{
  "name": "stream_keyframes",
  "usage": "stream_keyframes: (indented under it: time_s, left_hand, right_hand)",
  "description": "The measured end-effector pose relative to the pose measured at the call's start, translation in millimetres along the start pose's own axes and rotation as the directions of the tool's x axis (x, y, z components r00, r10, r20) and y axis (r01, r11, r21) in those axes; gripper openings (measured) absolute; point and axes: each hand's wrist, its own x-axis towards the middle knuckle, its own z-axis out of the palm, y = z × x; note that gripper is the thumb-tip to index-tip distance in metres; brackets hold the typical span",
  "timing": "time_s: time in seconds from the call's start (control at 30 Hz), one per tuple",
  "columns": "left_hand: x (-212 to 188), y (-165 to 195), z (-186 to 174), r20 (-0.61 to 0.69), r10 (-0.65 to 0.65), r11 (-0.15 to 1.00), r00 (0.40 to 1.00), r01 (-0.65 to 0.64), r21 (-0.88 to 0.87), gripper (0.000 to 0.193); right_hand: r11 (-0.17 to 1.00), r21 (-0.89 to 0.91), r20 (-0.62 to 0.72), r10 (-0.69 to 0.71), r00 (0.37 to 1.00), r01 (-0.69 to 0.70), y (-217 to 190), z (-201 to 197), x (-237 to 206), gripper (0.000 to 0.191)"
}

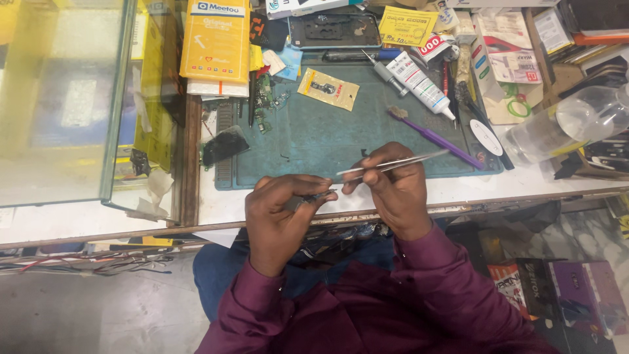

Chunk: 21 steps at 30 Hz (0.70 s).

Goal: The person sits at a repair bench cleaning a small phone component. They hold the part with tweezers and one hand, scrub it with a purple brush, spray liquid on it from a spray bottle, and continue brushing and picking at it throughout the clip.

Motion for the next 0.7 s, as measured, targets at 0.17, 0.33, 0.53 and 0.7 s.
stream_keyframes:
  time_s: [0.17,0.33,0.53,0.7]
  left_hand:
    - [1,-3,-5,-0.021,-0.058,0.996,0.998,0.056,-0.074,0.014]
    - [2,-3,-2,0.042,-0.228,0.948,0.973,0.231,-0.220,0.012]
    - [4,1,-3,0.045,-0.204,0.971,0.978,0.208,-0.118,0.014]
    - [6,2,-5,0.096,-0.237,0.958,0.967,0.249,-0.145,0.014]
  right_hand:
    - [0.987,-0.145,-0.105,-0.092,0.990,0.076,-1,12,-2,0.023]
    - [0.941,-0.336,-0.020,-0.058,0.998,0.048,-7,18,-6,0.017]
    - [0.845,-0.534,0.012,-0.030,0.999,0.032,-11,22,-6,0.019]
    - [0.796,-0.601,0.057,-0.039,0.998,0.066,-16,27,-2,0.018]
